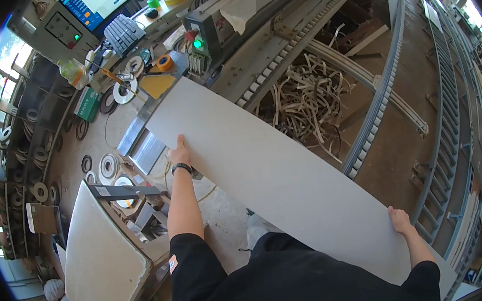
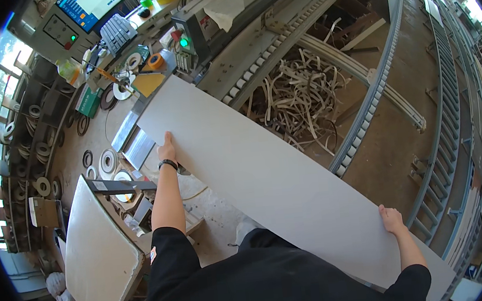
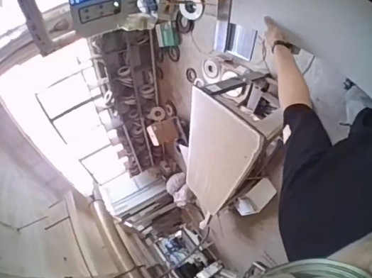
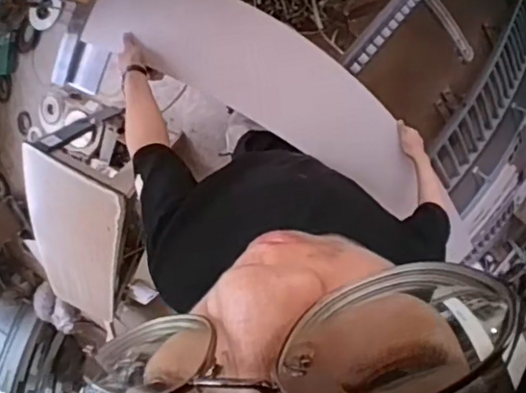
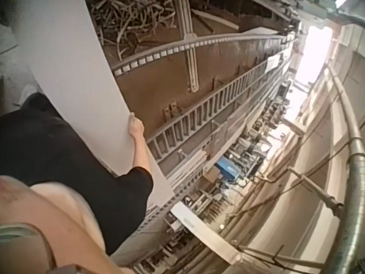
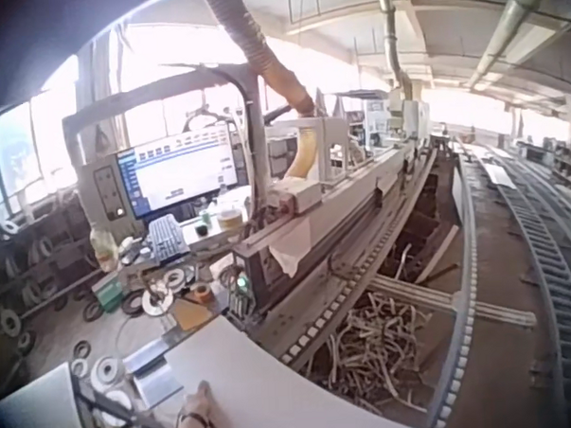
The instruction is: The person feeds a board into an edge-banding machine, guides it along the conveyor, places it onto a table, and then feeds the board back into the machine.
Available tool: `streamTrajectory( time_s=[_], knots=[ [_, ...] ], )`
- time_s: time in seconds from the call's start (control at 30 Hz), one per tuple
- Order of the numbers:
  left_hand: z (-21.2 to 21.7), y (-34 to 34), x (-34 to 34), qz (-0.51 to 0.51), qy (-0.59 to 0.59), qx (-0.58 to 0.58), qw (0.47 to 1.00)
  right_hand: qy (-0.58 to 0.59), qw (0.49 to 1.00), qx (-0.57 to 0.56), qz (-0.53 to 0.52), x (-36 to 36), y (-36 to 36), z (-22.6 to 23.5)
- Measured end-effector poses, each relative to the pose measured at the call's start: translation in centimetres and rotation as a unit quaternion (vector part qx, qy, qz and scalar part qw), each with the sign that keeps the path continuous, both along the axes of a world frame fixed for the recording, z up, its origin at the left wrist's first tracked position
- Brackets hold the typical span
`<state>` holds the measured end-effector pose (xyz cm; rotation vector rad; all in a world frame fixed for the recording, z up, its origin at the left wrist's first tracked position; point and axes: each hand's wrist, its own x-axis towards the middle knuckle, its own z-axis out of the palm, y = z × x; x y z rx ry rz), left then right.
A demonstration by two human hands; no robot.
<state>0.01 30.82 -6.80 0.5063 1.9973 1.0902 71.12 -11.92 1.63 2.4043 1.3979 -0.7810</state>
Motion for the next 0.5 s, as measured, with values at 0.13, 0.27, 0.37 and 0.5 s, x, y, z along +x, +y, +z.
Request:
streamTrajectory(
  time_s=[0.13,0.27,0.37,0.5],
  knots=[
    [-0.5,1.1,0.3,0.017,-0.04,0.004,0.999,0.013,1.0,-0.007,-0.014,-0.3,0.2,-0.4],
    [-2.4,2.3,0.3,0.055,-0.05,0.007,0.997,0.021,1.0,0.006,-0.006,0.2,0.7,-1.1],
    [-4.5,2.4,-2.0,0.055,-0.143,0.038,0.987,0.026,1.0,0.004,0.003,0.5,1.1,-1.8],
    [-2.7,2.5,0.0,0.071,-0.138,0.052,0.987,0.026,0.999,0.009,0.03,1.1,0.6,-2.2]
  ],
)
